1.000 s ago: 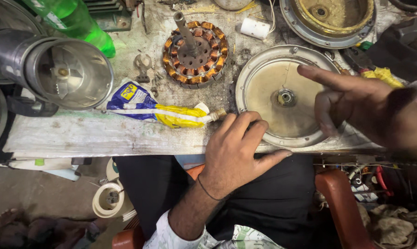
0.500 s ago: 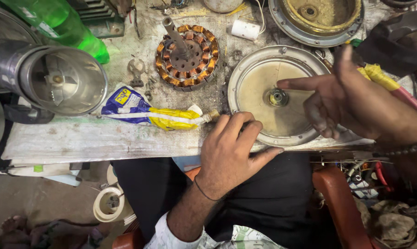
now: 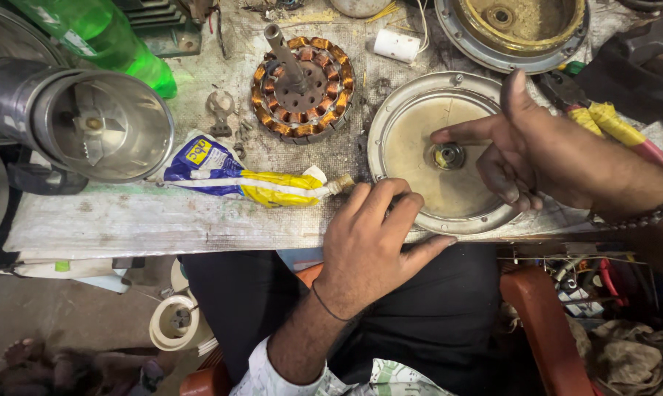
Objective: The person uses a metal file to smooth the copper windings on a motor rotor. They then place the rotor aside, pick up a motor end cap, and apply grease to the central bearing with their fingers.
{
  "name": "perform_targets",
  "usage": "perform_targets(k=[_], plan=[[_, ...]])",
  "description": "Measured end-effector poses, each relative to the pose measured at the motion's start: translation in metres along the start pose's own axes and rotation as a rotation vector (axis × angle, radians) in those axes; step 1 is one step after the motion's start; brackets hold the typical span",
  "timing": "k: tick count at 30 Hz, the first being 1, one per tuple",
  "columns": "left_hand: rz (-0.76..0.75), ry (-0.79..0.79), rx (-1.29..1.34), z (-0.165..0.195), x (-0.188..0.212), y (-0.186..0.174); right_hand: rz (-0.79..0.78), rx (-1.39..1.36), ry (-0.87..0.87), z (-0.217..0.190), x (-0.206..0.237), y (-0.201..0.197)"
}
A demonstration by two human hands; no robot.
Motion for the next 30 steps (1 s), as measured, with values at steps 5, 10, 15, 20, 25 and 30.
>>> perform_targets(k=[5,10,15,20,25,30], plan=[[-0.005,-0.003,-0.006,0.001,0.0,0.0,0.066,0.336,-0.021,0.004,-0.003,-0.004],[-0.007,-0.002,-0.012,0.0,-0.001,0.0,0.18,0.705,-0.16,0.013,-0.009,-0.008],[-0.015,0.0,-0.009,0.0,0.0,0.0,0.324,1.189,-0.251,0.024,0.003,-0.013],[-0.009,-0.001,-0.003,0.0,0.0,0.0,0.389,1.015,-0.811,0.031,0.015,0.007],[-0.008,-0.006,-0.021,0.001,0.0,0.0,0.402,1.013,-0.822,0.041,0.008,0.014],[0.003,0.0,-0.013,0.001,0.0,-0.001,0.338,1.04,-0.868,0.043,0.004,0.01]])
Point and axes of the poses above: each hand's wrist, its own x-axis away from the middle knuckle, its own y-axis out of the palm, z = x × y, the point moved 3 cm from there along -x, towards the middle knuckle, and after that the axes turned 5 degrees about -x, right-handed, at the moved point
